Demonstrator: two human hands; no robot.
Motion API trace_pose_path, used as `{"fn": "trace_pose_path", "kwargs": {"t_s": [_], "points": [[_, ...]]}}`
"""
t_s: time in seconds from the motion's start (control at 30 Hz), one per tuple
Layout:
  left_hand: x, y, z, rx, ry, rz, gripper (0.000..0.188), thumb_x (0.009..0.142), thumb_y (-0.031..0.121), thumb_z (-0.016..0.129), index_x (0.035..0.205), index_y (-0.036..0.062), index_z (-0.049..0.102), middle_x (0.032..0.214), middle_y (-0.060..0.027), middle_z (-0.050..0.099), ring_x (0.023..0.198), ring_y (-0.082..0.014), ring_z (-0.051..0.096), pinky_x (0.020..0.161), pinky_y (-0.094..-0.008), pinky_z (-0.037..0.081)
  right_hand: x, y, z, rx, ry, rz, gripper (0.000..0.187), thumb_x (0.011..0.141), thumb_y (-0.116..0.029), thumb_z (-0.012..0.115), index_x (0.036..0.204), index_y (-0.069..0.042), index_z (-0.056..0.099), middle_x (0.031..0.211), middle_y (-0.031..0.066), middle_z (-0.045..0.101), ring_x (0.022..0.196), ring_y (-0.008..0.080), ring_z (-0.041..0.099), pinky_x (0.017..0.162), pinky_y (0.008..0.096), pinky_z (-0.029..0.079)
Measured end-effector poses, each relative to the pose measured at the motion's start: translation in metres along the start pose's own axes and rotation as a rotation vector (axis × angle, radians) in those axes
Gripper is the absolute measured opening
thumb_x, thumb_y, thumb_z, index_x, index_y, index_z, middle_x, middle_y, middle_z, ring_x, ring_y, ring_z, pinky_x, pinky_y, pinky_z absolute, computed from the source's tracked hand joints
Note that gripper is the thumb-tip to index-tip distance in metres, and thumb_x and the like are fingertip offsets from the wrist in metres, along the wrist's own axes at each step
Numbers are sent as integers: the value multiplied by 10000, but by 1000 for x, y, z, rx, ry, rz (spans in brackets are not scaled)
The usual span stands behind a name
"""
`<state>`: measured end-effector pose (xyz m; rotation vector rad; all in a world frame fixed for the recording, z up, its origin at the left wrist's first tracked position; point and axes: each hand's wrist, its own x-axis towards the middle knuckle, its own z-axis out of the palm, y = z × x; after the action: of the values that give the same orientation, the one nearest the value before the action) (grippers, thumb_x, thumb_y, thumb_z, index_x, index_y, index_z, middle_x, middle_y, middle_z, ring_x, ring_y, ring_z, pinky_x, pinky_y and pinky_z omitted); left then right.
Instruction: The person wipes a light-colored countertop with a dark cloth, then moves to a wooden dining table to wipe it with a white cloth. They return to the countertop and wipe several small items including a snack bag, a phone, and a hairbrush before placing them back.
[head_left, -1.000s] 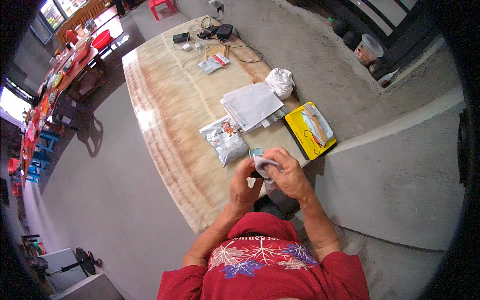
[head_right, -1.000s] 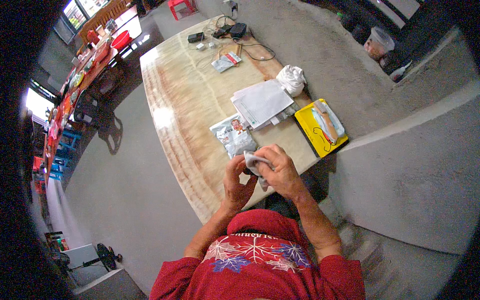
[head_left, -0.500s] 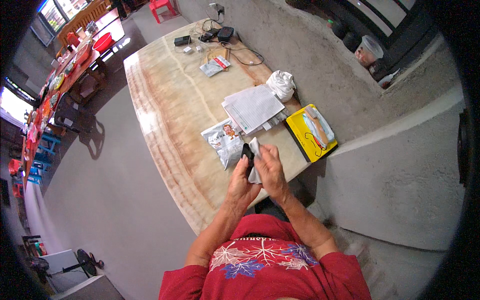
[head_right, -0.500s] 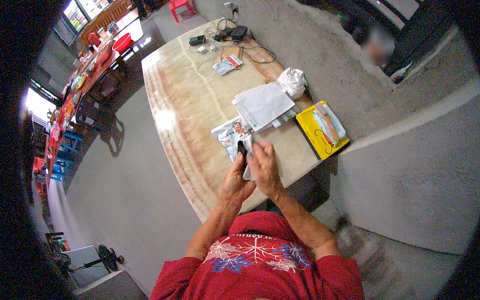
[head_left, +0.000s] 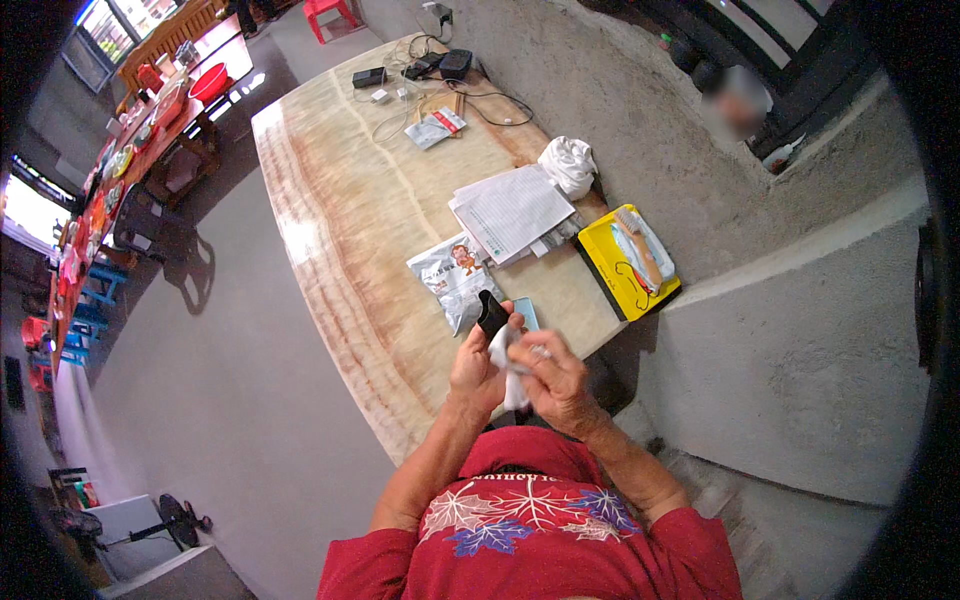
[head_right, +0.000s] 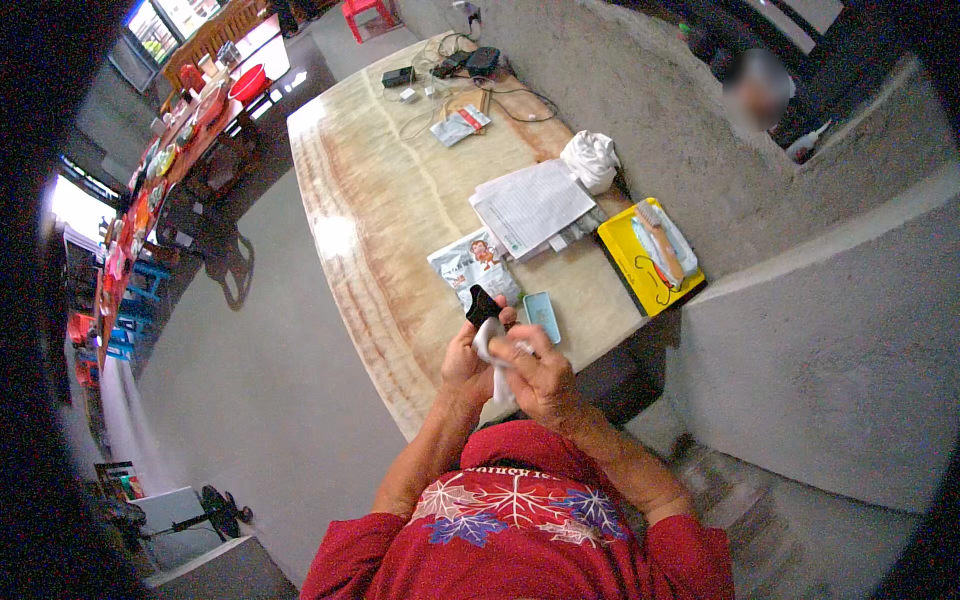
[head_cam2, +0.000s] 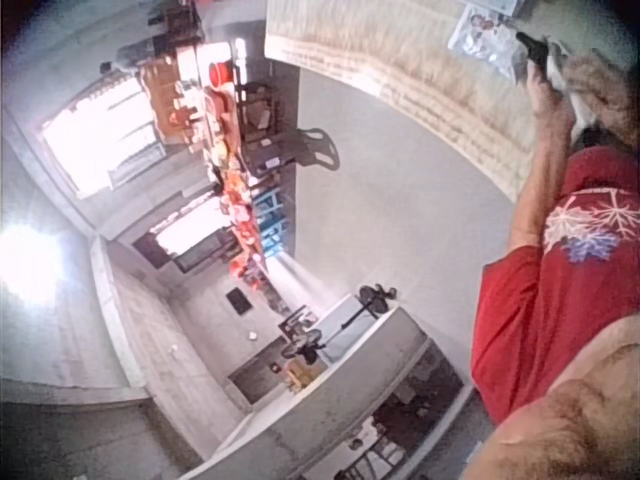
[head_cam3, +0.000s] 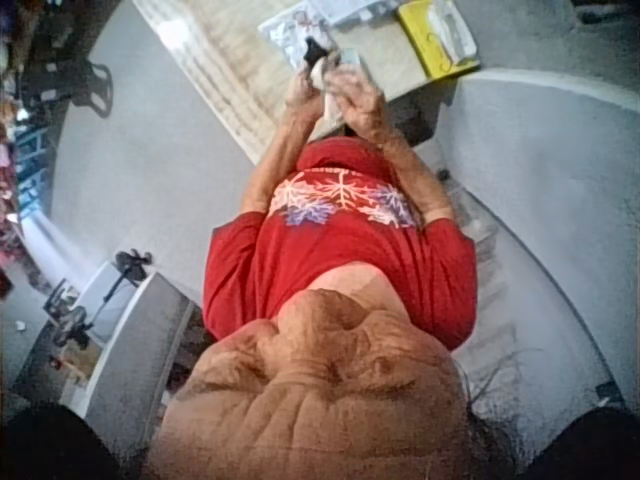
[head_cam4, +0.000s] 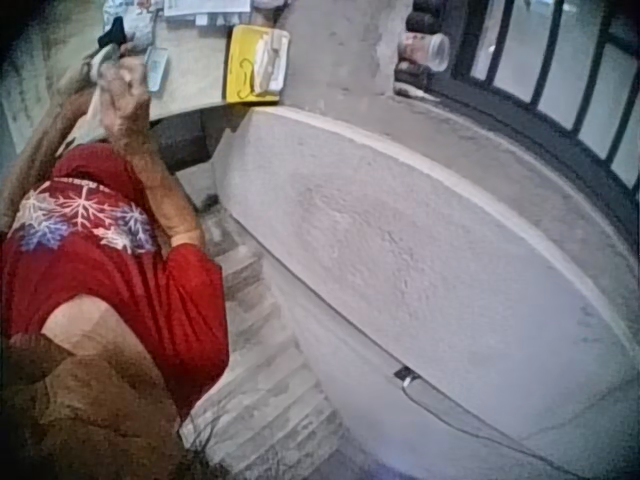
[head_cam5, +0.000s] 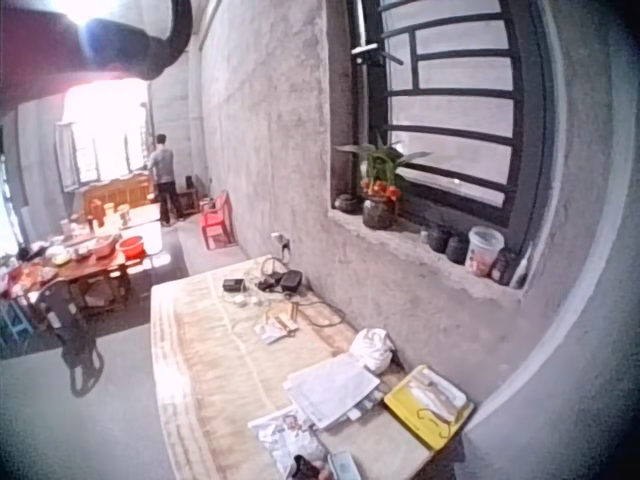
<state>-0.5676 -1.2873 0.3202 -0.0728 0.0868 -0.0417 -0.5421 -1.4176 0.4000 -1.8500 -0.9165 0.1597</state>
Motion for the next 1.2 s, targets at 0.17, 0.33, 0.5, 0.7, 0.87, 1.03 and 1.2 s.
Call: {"fn": "trace_pose_path", "kwargs": {"t_s": [0.17,0.33,0.5,0.7,0.87,1.03,1.2], "points": [[-4,-10,23,-43,7,-14,364,955,293,334,1152,33,494,1119,-134,550,1052,-274,525,927,-411,427,25,8,10,-274,130,-334,317,727,-17,642,1041,-63,643,1032,117,495,905,296,525,806,380,463],[-7,-2,33,34,-10,-13,332,927,305,394,1046,50,572,1029,-92,585,1029,-219,509,941,-369,395,3,15,1,-295,-74,-320,277,723,14,620,989,-55,651,1003,103,510,924,298,537,792,367,476],[-7,-2,20,53,-16,74,339,935,300,387,1094,63,570,1071,-51,607,1049,-211,521,959,-371,383,6,-1,-28,-60,-14,-36,336,713,49,572,1038,-26,619,1040,131,503,949,309,549,761,354,492],[-3,-12,7,156,10,57,374,967,322,351,1180,74,535,1169,-93,571,1059,-214,542,952,-352,406,20,4,19,-333,202,-43,469,744,-32,620,1187,28,478,1105,223,440,1016,383,494,864,407,445],[-2,-5,11,396,266,192,355,961,353,383,1155,73,485,1132,-102,574,1030,-265,552,886,-398,454,1,12,27,-229,-44,47,387,732,-4,617,1110,19,536,1048,178,468,980,331,524,843,372,455],[0,13,-16,566,352,179,342,915,302,494,1154,59,509,1087,-111,591,968,-239,588,836,-375,492,0,13,11,7,-12,20,326,742,8,600,1067,-11,580,991,140,488,908,294,550,760,356,475],[6,-8,7,378,342,124,224,948,204,430,1098,52,497,1024,-70,576,953,-192,561,861,-357,453,29,22,19,-459,71,-25,378,756,-3,566,1126,20,495,1078,209,437,952,350,496,826,392,442]]}}
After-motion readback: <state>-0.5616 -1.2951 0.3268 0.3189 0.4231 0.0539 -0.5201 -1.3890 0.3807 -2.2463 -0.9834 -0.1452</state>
